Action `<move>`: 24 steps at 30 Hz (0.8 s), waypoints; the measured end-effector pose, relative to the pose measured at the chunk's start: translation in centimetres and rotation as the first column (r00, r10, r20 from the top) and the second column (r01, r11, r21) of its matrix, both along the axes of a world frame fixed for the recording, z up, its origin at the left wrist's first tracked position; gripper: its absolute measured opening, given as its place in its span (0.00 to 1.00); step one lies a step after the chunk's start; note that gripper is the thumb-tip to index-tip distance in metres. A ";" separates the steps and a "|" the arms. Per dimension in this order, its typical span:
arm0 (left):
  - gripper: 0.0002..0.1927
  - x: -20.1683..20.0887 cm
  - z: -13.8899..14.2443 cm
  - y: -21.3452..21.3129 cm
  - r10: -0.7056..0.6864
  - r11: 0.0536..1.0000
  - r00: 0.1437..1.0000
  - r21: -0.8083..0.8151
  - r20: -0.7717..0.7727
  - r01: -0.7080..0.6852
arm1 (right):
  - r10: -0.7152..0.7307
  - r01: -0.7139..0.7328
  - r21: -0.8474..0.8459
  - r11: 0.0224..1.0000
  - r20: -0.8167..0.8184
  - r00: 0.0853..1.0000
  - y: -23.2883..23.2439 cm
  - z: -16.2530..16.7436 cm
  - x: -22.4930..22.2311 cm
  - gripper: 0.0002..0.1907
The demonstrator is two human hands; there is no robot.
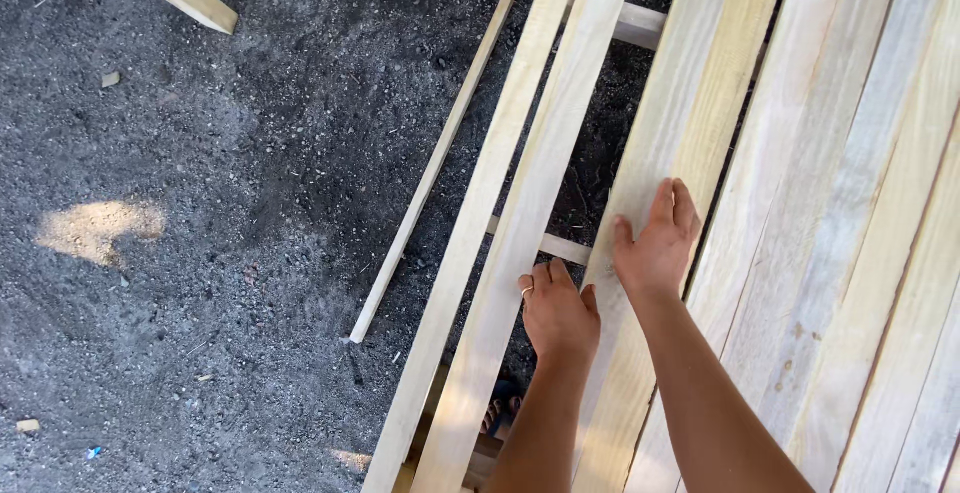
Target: The person assembles slatted wooden furniture frames outdoors. They pick up thin wooden slats, slot them into the frame rails one at a time, press and align the slats flush across the seat surface, and carry loose planks from a pile to the work area.
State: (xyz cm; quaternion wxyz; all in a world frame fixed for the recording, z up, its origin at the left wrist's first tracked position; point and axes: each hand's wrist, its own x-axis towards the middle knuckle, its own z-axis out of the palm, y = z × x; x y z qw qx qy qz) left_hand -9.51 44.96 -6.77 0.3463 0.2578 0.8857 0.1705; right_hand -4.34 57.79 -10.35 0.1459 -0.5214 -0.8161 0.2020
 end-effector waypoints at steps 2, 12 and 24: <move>0.18 1.0 -0.3 1.0 -0.058 0.998 0.994 -0.016 -0.096 0.057 | -0.003 0.013 -0.095 0.995 0.097 0.995 0.3 -0.4 1.0 0.50; 0.16 -0.6 -2.1 -1.2 0.168 0.961 0.948 -0.258 0.270 -0.097 | 0.211 -0.109 -0.322 0.940 0.300 0.930 0.9 1.6 -1.1 0.44; 0.10 -2.9 -2.2 -5.8 -0.196 0.969 0.977 -0.136 0.086 0.207 | -0.141 0.128 -0.441 0.888 0.002 0.990 -3.1 1.7 -1.6 0.33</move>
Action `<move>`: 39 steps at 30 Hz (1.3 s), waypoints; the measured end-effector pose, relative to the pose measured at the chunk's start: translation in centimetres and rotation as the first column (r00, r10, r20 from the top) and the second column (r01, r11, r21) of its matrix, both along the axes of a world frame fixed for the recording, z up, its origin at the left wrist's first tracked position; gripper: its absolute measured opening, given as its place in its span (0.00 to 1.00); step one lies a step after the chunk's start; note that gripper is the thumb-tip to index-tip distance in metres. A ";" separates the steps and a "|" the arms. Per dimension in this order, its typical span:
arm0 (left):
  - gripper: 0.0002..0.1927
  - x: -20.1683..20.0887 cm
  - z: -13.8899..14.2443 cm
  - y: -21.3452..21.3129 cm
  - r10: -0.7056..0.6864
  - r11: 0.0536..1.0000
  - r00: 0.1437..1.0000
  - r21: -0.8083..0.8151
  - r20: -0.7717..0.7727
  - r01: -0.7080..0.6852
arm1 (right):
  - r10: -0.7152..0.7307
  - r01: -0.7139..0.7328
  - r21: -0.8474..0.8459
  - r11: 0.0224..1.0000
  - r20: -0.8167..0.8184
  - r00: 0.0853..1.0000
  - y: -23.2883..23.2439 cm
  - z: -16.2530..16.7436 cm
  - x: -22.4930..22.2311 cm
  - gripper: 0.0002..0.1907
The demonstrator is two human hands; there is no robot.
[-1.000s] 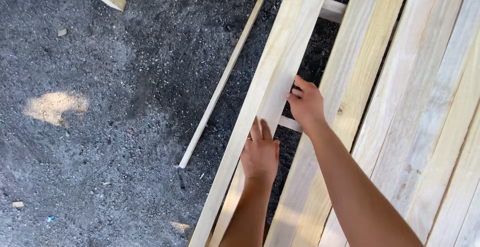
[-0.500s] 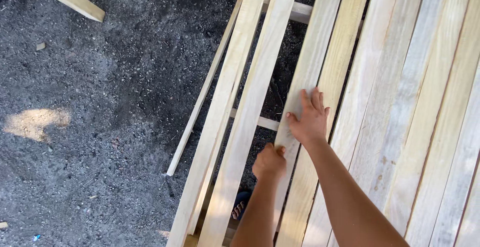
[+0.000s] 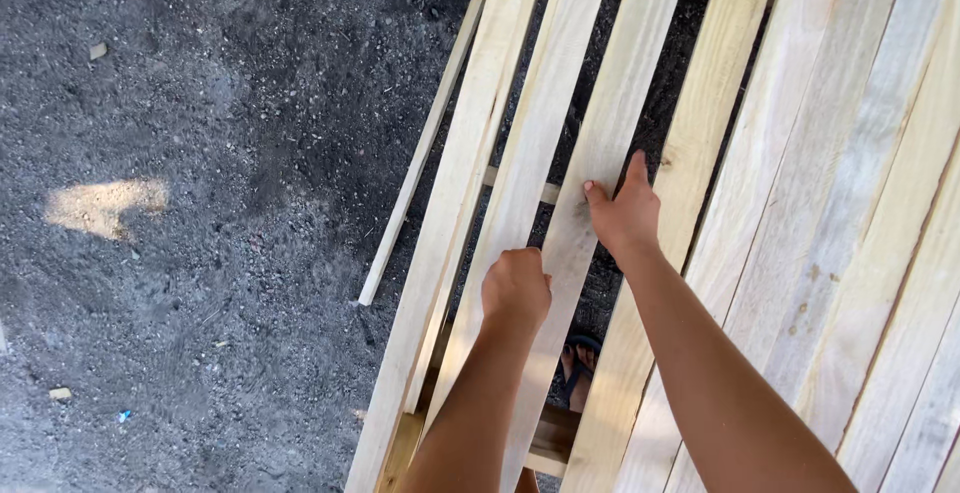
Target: The person assembles slatted wooden furniture frames outdoors. They pick up thin wooden slats, slot them into the frame rails one at a time, press and align the slats flush across the seat surface, and carry loose planks from a pile to the work area.
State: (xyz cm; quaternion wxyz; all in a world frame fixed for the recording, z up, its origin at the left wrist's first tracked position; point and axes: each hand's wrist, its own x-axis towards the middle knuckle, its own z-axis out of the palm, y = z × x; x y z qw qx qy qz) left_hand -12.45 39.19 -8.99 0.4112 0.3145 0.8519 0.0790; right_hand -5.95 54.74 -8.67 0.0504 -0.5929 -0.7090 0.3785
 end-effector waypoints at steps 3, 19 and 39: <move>0.12 -0.1 0.4 -0.6 -0.068 0.985 0.998 -0.156 0.015 0.069 | -0.185 0.180 -0.183 0.967 -0.009 0.983 -0.8 -0.2 -0.5 0.20; 0.42 -5.5 2.4 3.1 -0.554 0.832 0.792 -0.218 -0.255 0.511 | 0.063 -0.052 -0.106 0.993 0.107 0.992 1.0 -0.4 -0.8 0.48; 0.41 2.1 2.6 3.8 -0.377 0.911 0.851 0.017 -0.366 0.411 | -0.013 0.031 0.256 0.966 -0.069 0.998 -0.2 -0.4 10.7 0.28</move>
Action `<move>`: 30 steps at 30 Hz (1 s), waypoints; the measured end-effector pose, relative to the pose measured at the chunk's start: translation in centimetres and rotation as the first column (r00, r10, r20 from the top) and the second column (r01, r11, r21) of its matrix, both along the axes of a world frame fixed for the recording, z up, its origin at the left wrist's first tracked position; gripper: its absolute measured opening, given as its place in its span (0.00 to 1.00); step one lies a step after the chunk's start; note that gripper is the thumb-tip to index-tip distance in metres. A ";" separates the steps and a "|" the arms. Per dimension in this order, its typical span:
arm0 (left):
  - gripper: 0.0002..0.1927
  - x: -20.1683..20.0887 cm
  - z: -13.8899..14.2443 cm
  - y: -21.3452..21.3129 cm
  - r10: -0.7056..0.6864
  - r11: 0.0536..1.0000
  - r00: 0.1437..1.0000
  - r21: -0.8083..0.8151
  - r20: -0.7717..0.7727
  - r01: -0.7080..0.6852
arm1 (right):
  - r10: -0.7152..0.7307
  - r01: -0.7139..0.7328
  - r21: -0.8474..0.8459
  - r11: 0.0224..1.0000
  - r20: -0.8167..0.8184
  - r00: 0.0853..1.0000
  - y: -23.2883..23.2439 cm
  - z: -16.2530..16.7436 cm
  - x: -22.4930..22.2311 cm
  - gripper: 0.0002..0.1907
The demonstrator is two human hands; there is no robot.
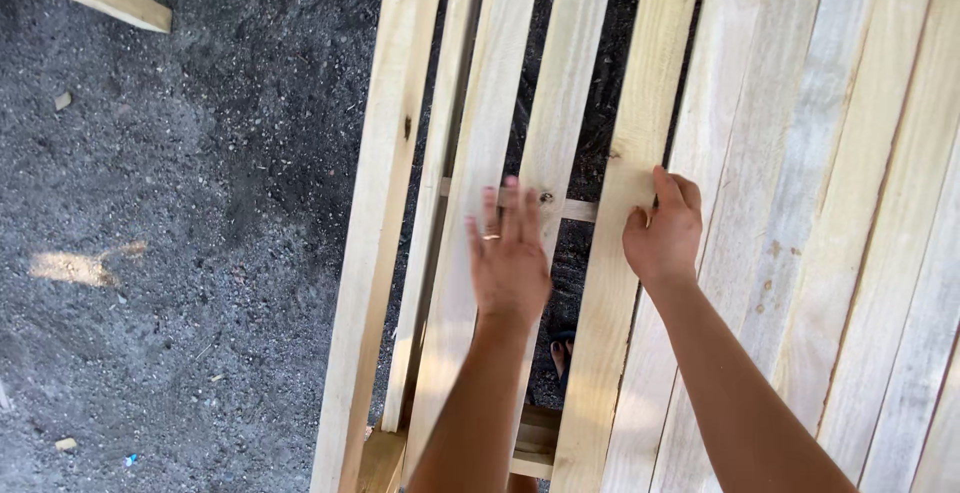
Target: The person assembles slatted wooden furniture frames outdoors. They pick up thin wooden slats, slot them into the frame rails one at a time, press and align the slats flush across the seat surface, and carry loose planks from a pile to the work area.
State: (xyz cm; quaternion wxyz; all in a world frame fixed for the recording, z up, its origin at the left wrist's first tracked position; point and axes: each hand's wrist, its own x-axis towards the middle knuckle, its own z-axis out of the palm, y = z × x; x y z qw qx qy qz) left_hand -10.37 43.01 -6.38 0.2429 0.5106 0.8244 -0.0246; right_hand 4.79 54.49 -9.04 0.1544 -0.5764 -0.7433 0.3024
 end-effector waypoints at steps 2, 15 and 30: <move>0.39 4.0 0.6 1.1 -0.077 0.996 0.985 -0.023 0.152 0.082 | 0.016 -0.020 0.059 0.998 0.076 0.997 -0.8 -0.3 1.3 0.27; 0.48 7.8 -0.8 -1.0 0.056 0.992 0.995 0.106 0.078 -0.064 | -0.153 0.088 -0.293 0.952 -0.208 0.966 -2.8 -1.3 -0.4 0.32; 0.39 1.6 -2.1 -3.9 0.100 0.981 0.992 -0.161 -0.074 -0.111 | -0.136 0.147 -0.557 0.817 0.062 0.989 -4.3 0.5 -2.1 0.38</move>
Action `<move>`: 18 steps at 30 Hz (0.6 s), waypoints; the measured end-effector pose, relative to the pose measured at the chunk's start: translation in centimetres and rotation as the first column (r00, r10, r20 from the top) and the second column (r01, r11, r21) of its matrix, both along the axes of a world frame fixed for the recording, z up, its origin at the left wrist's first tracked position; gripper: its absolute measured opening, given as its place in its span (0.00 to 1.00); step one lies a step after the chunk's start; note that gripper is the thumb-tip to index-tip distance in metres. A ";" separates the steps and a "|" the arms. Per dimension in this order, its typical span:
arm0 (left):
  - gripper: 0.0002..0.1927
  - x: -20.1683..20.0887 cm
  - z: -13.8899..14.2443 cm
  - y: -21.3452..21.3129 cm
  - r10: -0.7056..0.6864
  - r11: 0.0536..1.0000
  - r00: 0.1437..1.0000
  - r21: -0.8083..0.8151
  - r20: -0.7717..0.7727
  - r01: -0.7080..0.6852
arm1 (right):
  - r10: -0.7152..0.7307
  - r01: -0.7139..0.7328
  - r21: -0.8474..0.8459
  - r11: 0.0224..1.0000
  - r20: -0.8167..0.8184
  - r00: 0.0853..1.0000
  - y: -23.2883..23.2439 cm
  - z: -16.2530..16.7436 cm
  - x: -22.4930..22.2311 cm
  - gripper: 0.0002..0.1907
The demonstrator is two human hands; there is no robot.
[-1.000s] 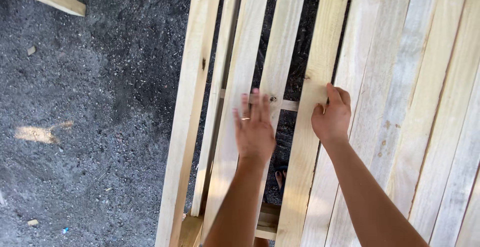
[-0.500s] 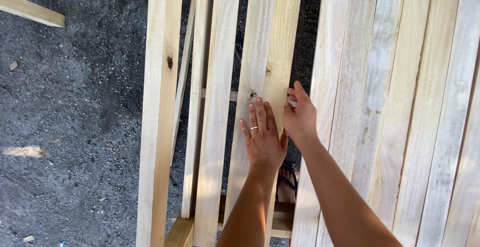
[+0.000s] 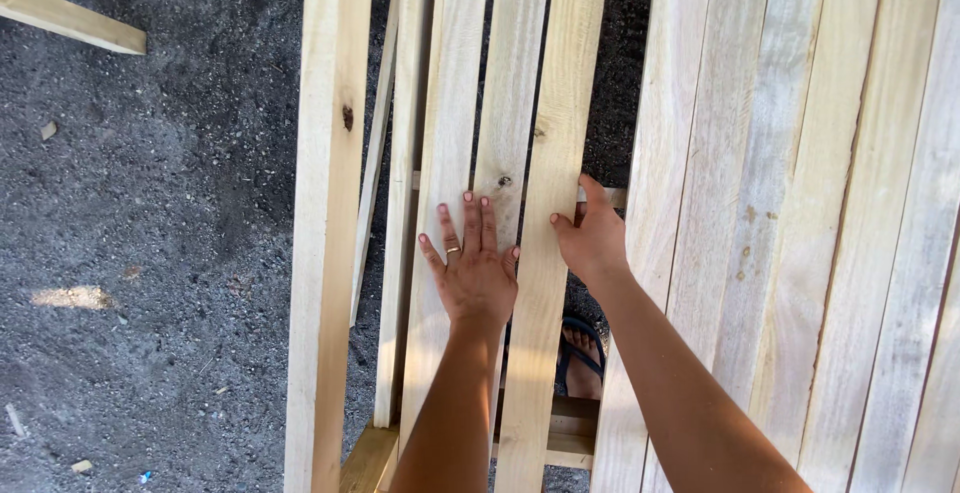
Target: The person assembles slatted wooden furniture frames outdoors. They pick up thin wooden slats, slot them into the frame rails one at a time, press and align the slats flush across the seat surface, and carry loose planks from a pile to the work area.
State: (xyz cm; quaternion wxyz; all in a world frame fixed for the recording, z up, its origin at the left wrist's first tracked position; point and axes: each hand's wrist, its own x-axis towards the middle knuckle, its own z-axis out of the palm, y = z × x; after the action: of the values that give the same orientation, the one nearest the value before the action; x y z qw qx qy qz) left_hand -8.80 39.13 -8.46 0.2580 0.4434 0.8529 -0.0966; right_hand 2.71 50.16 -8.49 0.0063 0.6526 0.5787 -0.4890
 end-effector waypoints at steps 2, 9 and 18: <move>0.40 0.0 0.2 -0.1 -0.040 0.998 0.999 0.046 0.010 0.039 | 0.005 -0.005 0.000 1.000 0.025 1.000 -0.3 0.2 0.2 0.40; 0.45 1.3 0.5 0.4 0.060 0.998 0.985 0.026 0.159 -0.065 | 0.015 -0.005 -0.102 0.995 0.104 0.994 -0.1 0.1 1.9 0.42; 0.48 3.2 1.1 1.4 0.195 0.950 0.907 0.158 0.373 -0.269 | 0.062 -0.061 -0.011 0.998 0.095 0.994 -0.6 -0.6 2.3 0.42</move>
State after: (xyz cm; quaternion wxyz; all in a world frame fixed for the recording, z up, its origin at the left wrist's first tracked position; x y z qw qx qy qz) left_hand -5.60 40.49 -7.37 0.3691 0.3727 0.8449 0.1048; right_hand 5.00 49.57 -9.10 0.0517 0.6571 0.5956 -0.4592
